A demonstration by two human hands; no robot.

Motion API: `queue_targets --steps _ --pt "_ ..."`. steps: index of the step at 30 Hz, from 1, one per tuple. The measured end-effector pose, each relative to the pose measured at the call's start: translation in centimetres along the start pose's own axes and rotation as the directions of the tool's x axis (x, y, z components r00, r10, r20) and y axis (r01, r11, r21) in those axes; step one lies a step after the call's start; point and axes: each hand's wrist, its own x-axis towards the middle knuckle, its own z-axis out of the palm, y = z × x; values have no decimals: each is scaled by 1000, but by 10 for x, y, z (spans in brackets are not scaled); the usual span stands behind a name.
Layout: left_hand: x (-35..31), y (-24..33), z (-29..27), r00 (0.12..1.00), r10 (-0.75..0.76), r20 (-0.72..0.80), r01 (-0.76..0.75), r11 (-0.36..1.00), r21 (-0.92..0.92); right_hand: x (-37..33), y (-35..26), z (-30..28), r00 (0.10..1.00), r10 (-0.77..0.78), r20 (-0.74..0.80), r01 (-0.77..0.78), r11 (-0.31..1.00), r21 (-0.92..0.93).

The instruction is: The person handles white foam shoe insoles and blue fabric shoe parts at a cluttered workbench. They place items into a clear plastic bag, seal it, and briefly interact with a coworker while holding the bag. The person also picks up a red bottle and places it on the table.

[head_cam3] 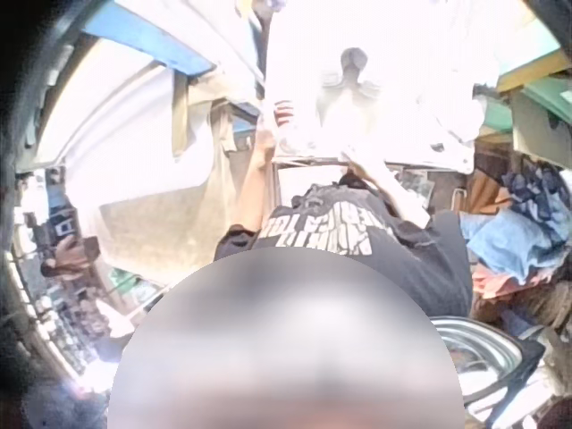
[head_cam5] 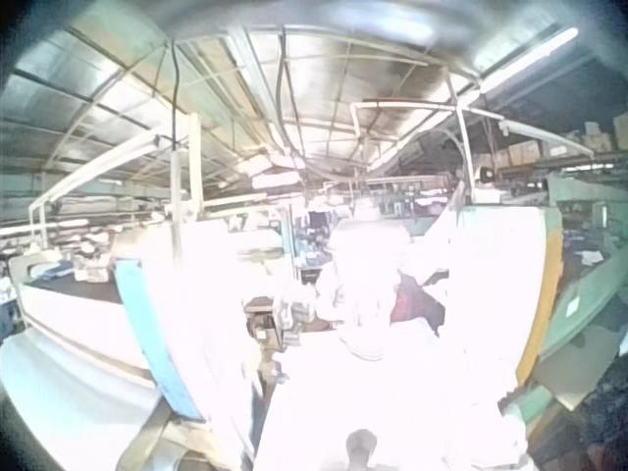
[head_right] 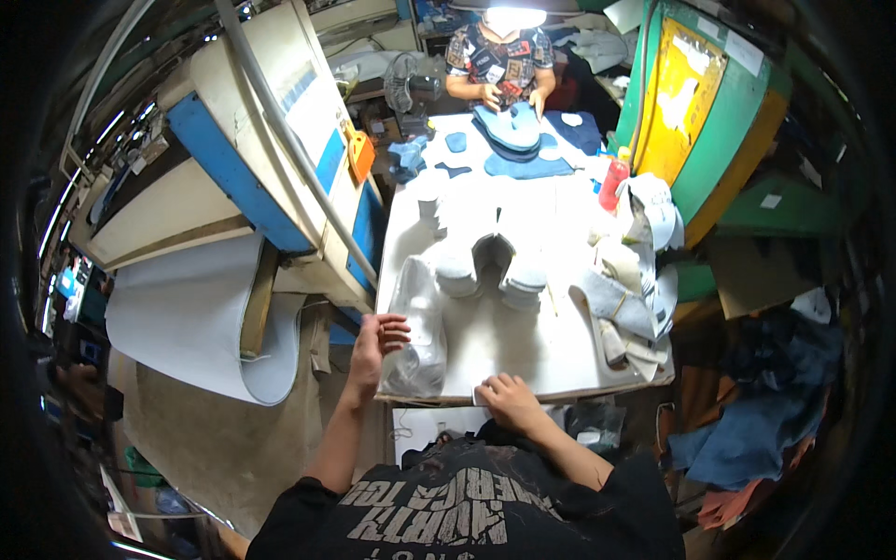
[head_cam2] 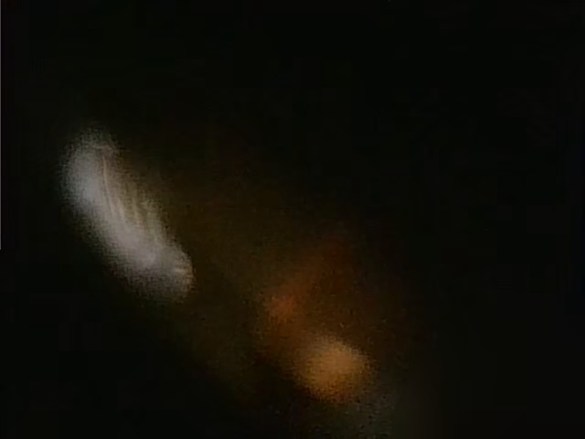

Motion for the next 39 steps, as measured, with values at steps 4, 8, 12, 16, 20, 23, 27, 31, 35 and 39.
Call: queue_targets --steps 4,8,12,16,20,23,27,31,35,39 --pt "74 32 50 921 380 79 -365 779 510 24 34 -59 977 -32 -210 81 971 226" --pt "142 37 76 750 592 294 -514 242 823 66 71 -123 885 16 -465 105 967 233" --pt "186 28 74 931 281 232 -347 487 802 111 100 -142 828 -110 -551 188 978 88" --pt "202 22 61 885 280 373 -455 340 823 141 125 -127 858 -210 -468 293 950 110" --pt "217 23 52 818 317 480 -572 354 740 153 137 -107 879 -206 -431 323 921 218" --pt "223 25 50 755 320 572 -645 202 737 153 139 -103 889 -254 -380 323 937 131" --pt "219 21 57 643 364 674 -728 17 685 154 140 -107 886 -287 -365 345 933 104" --pt "225 18 57 713 219 666 -675 -45 737 154 140 -108 886 -289 -364 361 920 149" --pt "229 20 52 698 310 646 -705 137 696 156 141 -105 891 -313 -328 343 938 37" --pt "222 27 59 724 310 616 -679 163 716 164 134 -94 923 -194 -332 183 981 -64"
